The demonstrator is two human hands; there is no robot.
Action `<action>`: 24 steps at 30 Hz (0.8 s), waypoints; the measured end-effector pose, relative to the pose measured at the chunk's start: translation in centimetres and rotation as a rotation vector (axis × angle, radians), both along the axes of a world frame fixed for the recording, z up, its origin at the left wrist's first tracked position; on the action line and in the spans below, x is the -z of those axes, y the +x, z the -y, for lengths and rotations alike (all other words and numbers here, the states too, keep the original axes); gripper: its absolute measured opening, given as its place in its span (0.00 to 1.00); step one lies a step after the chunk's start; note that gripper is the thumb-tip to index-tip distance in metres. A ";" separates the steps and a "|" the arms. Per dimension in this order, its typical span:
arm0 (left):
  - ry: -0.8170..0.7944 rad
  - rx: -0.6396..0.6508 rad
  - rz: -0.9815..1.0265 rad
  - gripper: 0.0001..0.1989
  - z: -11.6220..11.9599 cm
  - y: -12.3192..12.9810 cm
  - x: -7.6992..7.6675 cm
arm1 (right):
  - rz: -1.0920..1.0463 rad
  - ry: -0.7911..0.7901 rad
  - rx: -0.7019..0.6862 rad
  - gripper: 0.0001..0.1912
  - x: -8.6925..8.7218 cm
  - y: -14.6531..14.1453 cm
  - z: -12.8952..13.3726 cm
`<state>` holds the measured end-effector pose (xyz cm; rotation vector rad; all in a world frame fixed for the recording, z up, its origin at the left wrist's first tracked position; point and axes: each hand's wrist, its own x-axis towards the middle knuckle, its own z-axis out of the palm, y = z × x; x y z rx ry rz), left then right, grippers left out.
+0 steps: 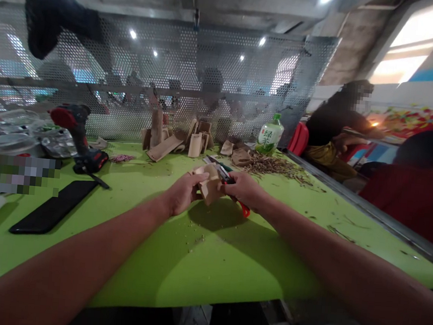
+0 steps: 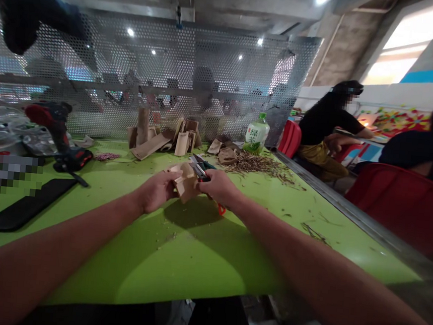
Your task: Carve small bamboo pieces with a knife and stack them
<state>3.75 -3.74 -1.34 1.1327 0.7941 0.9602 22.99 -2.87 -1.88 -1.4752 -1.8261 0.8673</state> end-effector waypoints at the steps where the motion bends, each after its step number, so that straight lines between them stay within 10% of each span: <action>1: 0.035 -0.010 -0.029 0.21 -0.4 -0.4 0.0 | 0.020 -0.003 -0.014 0.07 -0.1 0.2 0.0; 13: 0.419 0.038 -0.900 0.23 -3.5 -3.8 0.6 | 0.543 0.205 -0.101 0.23 -1.2 0.6 0.5; 24: 0.613 0.028 -1.148 0.15 -3.9 -3.4 1.2 | 0.827 0.228 -0.146 0.23 -0.6 -0.5 0.9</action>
